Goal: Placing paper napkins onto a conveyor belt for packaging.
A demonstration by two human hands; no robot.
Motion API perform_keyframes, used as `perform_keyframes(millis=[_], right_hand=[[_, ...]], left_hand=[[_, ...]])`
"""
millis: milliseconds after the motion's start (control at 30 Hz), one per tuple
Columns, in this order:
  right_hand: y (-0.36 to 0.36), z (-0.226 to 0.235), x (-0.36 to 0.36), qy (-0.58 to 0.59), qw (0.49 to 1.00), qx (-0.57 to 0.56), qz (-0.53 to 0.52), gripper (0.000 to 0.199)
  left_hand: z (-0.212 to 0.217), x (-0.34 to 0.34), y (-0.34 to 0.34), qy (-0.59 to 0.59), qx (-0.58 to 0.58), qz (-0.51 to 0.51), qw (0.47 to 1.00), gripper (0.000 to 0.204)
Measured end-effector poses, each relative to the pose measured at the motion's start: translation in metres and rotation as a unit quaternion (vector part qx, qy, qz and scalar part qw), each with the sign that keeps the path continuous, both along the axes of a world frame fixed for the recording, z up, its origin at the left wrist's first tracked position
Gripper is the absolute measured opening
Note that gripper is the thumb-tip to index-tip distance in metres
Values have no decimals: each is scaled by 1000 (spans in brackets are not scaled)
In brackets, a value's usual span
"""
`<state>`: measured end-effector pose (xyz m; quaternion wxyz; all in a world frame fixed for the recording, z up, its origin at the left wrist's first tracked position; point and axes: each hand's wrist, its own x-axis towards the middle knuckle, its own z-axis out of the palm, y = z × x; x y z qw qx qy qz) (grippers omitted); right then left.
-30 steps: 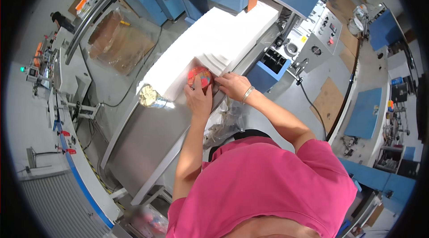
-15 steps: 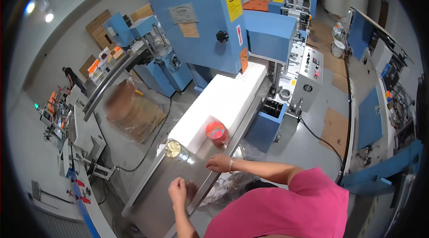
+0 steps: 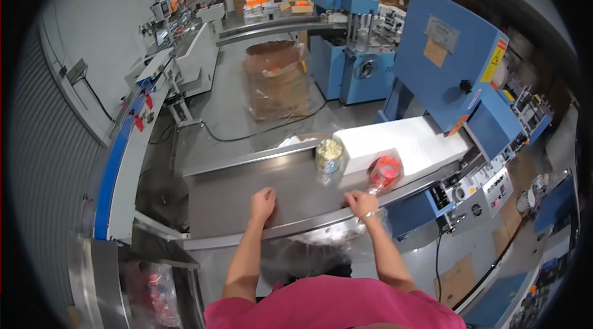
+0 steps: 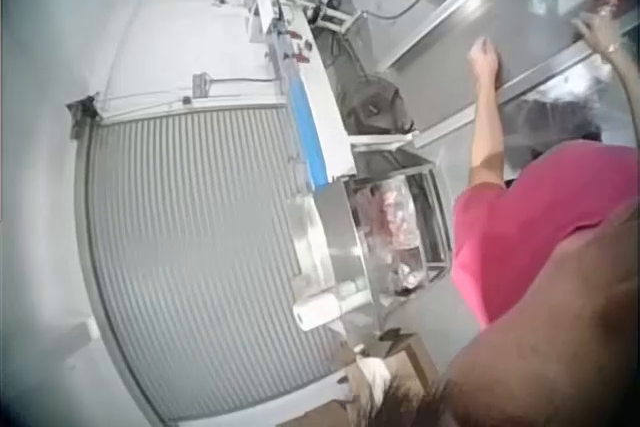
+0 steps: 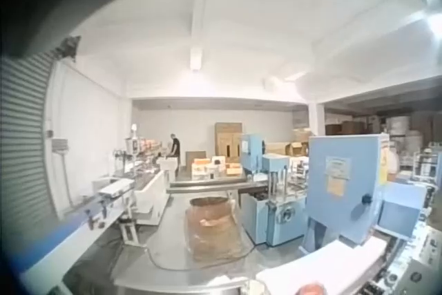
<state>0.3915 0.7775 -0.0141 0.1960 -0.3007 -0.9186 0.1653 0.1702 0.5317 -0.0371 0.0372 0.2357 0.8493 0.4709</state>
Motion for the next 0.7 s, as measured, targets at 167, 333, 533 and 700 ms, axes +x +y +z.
perform_keyframes(millis=[167,333,533,700], right_hand=[[-4,12,-12,-20,997,-40,-56,46],[-21,16,-17,-71,996,-1,-54,41],[-24,18,-15,-48,997,11,-58,43],[-24,13,-15,-31,998,15,-50,41]], left_hand=[[6,-2,8,-16,35,16,999,25],[0,-6,12,8,34,14,999,25],[-3,-4,16,20,26,-3,999,23],[-26,-13,13,21,23,-35,999,21]])
